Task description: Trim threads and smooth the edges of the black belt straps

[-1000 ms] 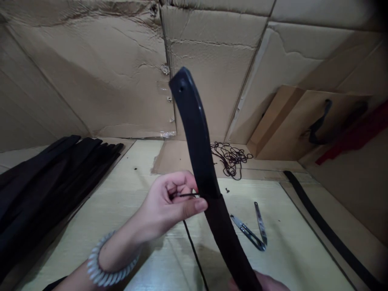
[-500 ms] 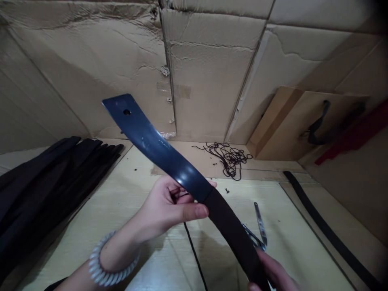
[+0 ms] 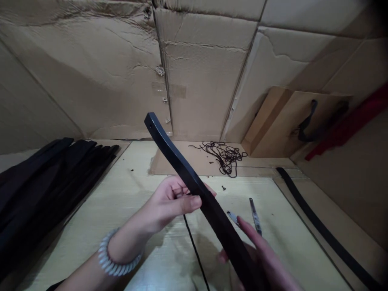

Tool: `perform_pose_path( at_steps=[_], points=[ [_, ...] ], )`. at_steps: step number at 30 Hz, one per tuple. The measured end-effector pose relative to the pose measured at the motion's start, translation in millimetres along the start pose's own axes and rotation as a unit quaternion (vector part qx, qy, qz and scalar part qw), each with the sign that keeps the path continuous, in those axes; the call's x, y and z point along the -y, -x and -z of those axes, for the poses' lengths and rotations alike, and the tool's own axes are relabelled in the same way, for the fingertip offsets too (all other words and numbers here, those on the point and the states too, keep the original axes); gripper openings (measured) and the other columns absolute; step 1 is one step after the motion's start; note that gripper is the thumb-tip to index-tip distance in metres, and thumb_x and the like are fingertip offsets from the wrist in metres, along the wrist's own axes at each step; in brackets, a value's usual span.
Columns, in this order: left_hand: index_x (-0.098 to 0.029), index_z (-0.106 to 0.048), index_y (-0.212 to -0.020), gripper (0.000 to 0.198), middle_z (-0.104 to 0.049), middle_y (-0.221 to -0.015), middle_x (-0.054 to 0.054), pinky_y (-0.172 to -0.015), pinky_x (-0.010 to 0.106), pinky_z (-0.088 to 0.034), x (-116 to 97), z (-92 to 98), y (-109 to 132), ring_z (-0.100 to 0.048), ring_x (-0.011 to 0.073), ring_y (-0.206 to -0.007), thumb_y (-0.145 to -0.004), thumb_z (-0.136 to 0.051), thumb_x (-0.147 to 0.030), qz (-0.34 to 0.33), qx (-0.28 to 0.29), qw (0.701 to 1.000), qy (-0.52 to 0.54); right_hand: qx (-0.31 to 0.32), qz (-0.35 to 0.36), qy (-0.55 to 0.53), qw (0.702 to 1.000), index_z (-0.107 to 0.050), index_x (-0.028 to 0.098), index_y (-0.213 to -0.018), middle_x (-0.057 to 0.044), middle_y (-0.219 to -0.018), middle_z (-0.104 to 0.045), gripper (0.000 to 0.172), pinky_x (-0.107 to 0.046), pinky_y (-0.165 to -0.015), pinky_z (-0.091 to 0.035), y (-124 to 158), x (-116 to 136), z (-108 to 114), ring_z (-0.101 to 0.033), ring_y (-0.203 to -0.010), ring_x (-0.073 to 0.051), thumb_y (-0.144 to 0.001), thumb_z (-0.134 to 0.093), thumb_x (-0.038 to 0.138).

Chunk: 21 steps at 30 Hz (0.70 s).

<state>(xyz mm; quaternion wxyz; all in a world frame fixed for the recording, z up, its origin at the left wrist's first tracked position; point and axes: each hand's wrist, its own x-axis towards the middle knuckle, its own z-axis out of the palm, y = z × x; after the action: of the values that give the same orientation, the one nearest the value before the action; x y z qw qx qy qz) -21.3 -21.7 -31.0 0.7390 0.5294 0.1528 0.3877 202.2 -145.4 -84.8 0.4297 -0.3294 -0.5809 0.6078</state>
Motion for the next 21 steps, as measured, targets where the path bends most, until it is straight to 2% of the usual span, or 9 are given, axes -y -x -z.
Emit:
perform_pose_path(
  at_steps=[2, 5, 9, 11, 13, 15, 16, 19, 21],
  points=[
    [-0.021, -0.079, -0.095, 0.015, -0.071, -0.078, 0.002, -0.064, 0.015, -0.048, 0.2, -1.0, 1.3, -0.062, 0.0082, -0.068, -0.083, -0.076, -0.03, 0.006, 0.011, 1.0, 0.009, 0.027, -0.031, -0.025, 0.999, -0.026, 0.061, -0.147, 0.002, -0.129, -0.065, 0.078, -0.024, -0.066, -0.058, -8.3, 20.7, 0.2, -0.072, -0.078, -0.014, -0.086, -0.068, 0.036],
    [-0.021, -0.078, -0.092, 0.015, -0.071, -0.077, 0.003, -0.066, 0.02, -0.051, -1.5, -5.0, 3.3, -0.065, 0.0119, -0.071, -0.082, -0.076, -0.032, 0.012, 0.013, 1.0, 0.011, 0.04, -0.063, -0.063, 0.995, -0.035, 0.06, -0.143, 0.002, -0.126, -0.063, 0.081, -0.02, -0.063, -0.056, -22.9, 45.0, -6.0, -0.07, -0.078, -0.012, -0.082, -0.073, 0.024],
    [-0.019, -0.074, -0.088, 0.019, -0.071, -0.076, 0.006, -0.062, 0.027, -0.054, -6.2, -10.2, 4.8, -0.066, 0.017, -0.064, -0.08, -0.076, -0.037, 0.035, 0.001, 0.999, 0.0, 0.073, -0.023, -0.093, 0.993, -0.035, 0.063, -0.141, 0.004, -0.114, -0.062, 0.087, -0.012, -0.054, -0.049, -44.5, 50.3, -19.5, -0.058, -0.063, -0.004, -0.08, -0.073, 0.014],
    [-0.019, -0.074, -0.088, 0.019, -0.07, -0.076, 0.005, -0.063, 0.026, -0.054, -8.2, -8.8, 4.8, -0.066, 0.0161, -0.066, -0.08, -0.076, -0.036, 0.019, 0.0, 1.0, -0.006, 0.048, 0.003, -0.074, 0.996, -0.038, 0.063, -0.14, 0.004, -0.103, -0.063, 0.082, -0.01, -0.05, -0.046, -51.9, 46.9, -25.3, -0.052, -0.058, -0.004, -0.083, -0.069, 0.014],
    [-0.021, -0.074, -0.093, 0.014, -0.069, -0.078, 0.002, -0.07, 0.022, -0.053, -9.7, -4.8, 4.5, -0.065, 0.0129, -0.072, -0.084, -0.074, -0.031, -0.006, 0.018, 1.0, -0.015, -0.012, 0.026, -0.031, 0.999, -0.044, 0.059, -0.139, 0.003, -0.093, -0.063, 0.072, -0.01, -0.047, -0.045, -55.5, 44.4, -29.9, -0.056, -0.059, -0.006, -0.087, -0.065, 0.014],
    [-0.024, -0.074, -0.098, 0.012, -0.068, -0.083, 0.0, -0.078, 0.021, -0.051, -11.4, -0.9, 3.9, -0.063, 0.0104, -0.078, -0.087, -0.071, -0.029, -0.02, 0.034, 0.998, -0.041, -0.053, 0.051, 0.018, 0.997, -0.05, 0.058, -0.136, 0.003, -0.095, -0.067, 0.068, -0.012, -0.055, -0.052, -56.0, 44.1, -33.3, -0.064, -0.071, -0.009, -0.087, -0.062, 0.013],
    [-0.025, -0.074, -0.098, 0.012, -0.067, -0.09, 0.0, -0.082, 0.022, -0.05, -12.2, 0.1, 3.5, -0.063, 0.0109, -0.083, -0.087, -0.071, -0.029, -0.024, 0.031, 0.997, -0.065, -0.064, 0.06, 0.038, 0.995, -0.05, 0.058, -0.135, 0.004, -0.105, -0.069, 0.069, -0.015, -0.065, -0.056, -55.8, 44.4, -34.6, -0.067, -0.079, -0.009, -0.086, -0.062, 0.011],
    [-0.022, -0.073, -0.096, 0.017, -0.061, -0.109, 0.003, -0.092, 0.025, -0.046, -13.6, -3.5, 2.5, -0.058, 0.0158, -0.103, -0.084, -0.074, -0.034, -0.041, -0.055, 0.986, -0.154, -0.098, 0.078, 0.083, 0.989, -0.05, 0.061, -0.133, 0.01, -0.124, -0.068, 0.072, -0.016, -0.081, -0.055, -55.5, 44.9, -36.5, -0.069, -0.091, -0.006, -0.086, -0.061, 0.008],
    [-0.022, -0.069, -0.101, 0.025, -0.06, -0.108, 0.003, -0.09, 0.027, -0.047, -13.0, -11.1, 2.6, -0.057, 0.0163, -0.1, -0.083, -0.075, -0.037, -0.043, -0.115, 0.977, -0.175, -0.129, 0.088, 0.123, 0.98, -0.046, 0.061, -0.136, 0.011, -0.127, -0.067, 0.071, -0.016, -0.083, -0.056, -57.4, 43.1, -37.1, -0.07, -0.097, -0.006, -0.088, -0.058, 0.009]
  ],
)
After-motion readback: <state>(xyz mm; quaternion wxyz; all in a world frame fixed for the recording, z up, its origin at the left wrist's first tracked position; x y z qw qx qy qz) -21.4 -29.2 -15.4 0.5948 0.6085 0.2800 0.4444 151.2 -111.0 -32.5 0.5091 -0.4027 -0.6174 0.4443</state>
